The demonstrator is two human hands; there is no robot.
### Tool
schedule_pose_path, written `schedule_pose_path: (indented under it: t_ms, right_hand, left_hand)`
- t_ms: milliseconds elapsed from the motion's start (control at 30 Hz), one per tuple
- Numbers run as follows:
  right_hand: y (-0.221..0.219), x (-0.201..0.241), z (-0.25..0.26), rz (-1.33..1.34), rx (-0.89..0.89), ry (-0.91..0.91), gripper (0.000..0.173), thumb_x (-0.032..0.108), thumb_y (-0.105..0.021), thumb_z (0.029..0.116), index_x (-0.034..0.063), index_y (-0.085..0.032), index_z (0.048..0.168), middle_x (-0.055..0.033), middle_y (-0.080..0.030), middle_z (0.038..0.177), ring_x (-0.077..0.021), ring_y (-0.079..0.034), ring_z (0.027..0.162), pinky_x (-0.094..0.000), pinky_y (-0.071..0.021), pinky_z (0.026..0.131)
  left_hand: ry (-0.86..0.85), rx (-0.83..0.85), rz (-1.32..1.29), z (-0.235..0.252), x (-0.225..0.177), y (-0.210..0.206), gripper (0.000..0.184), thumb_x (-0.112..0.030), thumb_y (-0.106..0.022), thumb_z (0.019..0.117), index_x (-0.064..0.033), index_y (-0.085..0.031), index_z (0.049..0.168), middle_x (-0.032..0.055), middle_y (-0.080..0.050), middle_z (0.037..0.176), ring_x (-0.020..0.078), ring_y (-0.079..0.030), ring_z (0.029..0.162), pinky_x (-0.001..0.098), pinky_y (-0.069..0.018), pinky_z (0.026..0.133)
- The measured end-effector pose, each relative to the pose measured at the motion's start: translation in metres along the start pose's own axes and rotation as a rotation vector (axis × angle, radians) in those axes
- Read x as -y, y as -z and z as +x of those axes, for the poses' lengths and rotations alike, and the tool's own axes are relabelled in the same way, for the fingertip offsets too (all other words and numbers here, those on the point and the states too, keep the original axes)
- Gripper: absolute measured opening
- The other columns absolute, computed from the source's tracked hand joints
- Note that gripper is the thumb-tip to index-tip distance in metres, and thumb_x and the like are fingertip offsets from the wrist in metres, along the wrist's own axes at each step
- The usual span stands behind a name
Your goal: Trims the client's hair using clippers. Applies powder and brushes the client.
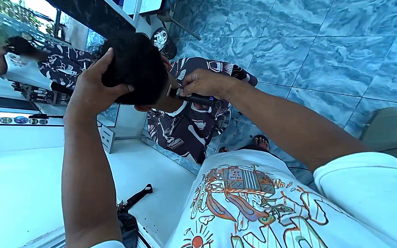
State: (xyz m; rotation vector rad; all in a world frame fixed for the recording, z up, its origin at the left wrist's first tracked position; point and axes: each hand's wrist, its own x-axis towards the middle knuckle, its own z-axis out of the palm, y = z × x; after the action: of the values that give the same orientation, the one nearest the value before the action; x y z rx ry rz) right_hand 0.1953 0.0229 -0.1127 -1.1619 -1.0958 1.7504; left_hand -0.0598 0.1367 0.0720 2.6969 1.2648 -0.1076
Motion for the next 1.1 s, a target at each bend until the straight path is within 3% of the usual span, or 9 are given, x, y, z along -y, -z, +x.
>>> schedule_pose_path:
  t_ms: [133, 1000, 1100]
  right_hand:
    - [0.0011, -0.0009, 0.0009, 0.051, -0.006, 0.039, 0.025, 0.023, -0.063, 0.1028, 0.0023, -0.065, 0.116, -0.0166, -0.069, 0.083, -0.0227, -0.065, 0.052, -0.0358, -0.0563, 0.043]
    - [-0.0008, 0.0012, 0.0022, 0.023, -0.028, 0.005, 0.023, 0.023, -0.063, 0.1023, 0.0026, -0.066, 0.112, -0.0170, -0.068, 0.081, -0.0230, -0.065, 0.051, -0.0359, -0.0555, 0.043]
    - [0.0008, 0.0009, 0.0048, 0.077, -0.011, 0.052, 0.024, 0.023, -0.062, 0.1028, 0.0026, -0.066, 0.116, -0.0168, -0.070, 0.089, -0.0234, -0.066, 0.055, -0.0363, -0.0575, 0.046]
  left_hand:
    - [0.005, 0.006, -0.020, -0.0001, -0.0016, 0.0004, 0.091, -0.035, -0.081, 0.0870, -0.0196, -0.033, 0.163, 0.0108, -0.044, 0.161, 0.0228, -0.044, 0.147, 0.0473, -0.0348, 0.122]
    - [0.000, 0.006, -0.032, 0.0031, 0.0018, 0.0008, 0.094, -0.037, -0.083, 0.0857, -0.0199, -0.033, 0.163, 0.0088, -0.043, 0.162, 0.0198, -0.043, 0.148, 0.0445, -0.0343, 0.122]
    - [-0.007, 0.005, -0.012, 0.0030, 0.0027, 0.0010, 0.093, -0.038, -0.082, 0.0863, -0.0195, -0.033, 0.163, 0.0101, -0.044, 0.161, 0.0218, -0.044, 0.147, 0.0465, -0.0351, 0.122]
